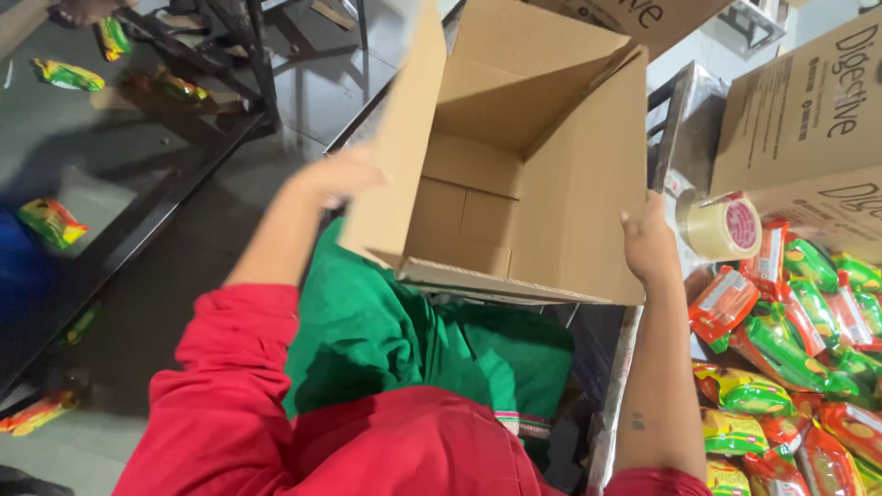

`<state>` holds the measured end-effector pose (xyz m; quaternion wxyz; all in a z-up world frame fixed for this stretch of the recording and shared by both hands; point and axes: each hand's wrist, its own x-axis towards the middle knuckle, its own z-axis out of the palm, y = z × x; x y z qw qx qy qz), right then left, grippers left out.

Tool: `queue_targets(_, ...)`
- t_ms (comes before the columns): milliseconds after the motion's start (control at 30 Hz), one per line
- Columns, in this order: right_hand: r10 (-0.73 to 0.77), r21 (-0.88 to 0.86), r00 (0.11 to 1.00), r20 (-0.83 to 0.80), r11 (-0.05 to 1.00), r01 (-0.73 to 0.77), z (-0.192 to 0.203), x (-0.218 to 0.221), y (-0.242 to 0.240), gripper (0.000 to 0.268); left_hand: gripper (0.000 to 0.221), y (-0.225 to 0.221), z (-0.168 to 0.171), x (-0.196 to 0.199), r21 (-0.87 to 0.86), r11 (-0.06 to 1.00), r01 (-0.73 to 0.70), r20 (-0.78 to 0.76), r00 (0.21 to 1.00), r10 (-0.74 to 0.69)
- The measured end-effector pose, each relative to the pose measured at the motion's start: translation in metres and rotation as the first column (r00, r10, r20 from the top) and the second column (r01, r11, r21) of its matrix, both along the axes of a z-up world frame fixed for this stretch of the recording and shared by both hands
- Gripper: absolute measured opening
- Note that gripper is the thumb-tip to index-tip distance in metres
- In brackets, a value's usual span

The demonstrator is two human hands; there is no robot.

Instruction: The person places food packets into a cardboard box and then closes the flaps.

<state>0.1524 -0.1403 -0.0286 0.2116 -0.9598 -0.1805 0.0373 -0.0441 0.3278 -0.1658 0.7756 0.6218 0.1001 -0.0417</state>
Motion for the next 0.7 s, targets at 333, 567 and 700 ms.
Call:
queue_targets(333, -0.449, -0.015, 0.884, -0.131, 0.892, 0.451, -0.151, -0.021, -0.04, 0.043, 0.04, -0.001, -0.157, -0.008, 0.83, 0.488, -0.27, -0.115, 0.774, 0.623)
queue_targets(567, -0.417, 0.072, 0.901, -0.124, 0.901, 0.427, -0.168, -0.029, 0.007, 0.056, 0.044, -0.025, -0.097, 0.03, 0.895, 0.319, -0.312, 0.071, 0.806, 0.588)
queue_targets(700, -0.139, 0.197, 0.981, 0.134, 0.974, 0.111, -0.034, -0.053, 0.036, 0.066, 0.074, -0.066, -0.025, 0.066, 0.902, 0.403, -0.153, 0.021, 0.95, 0.313)
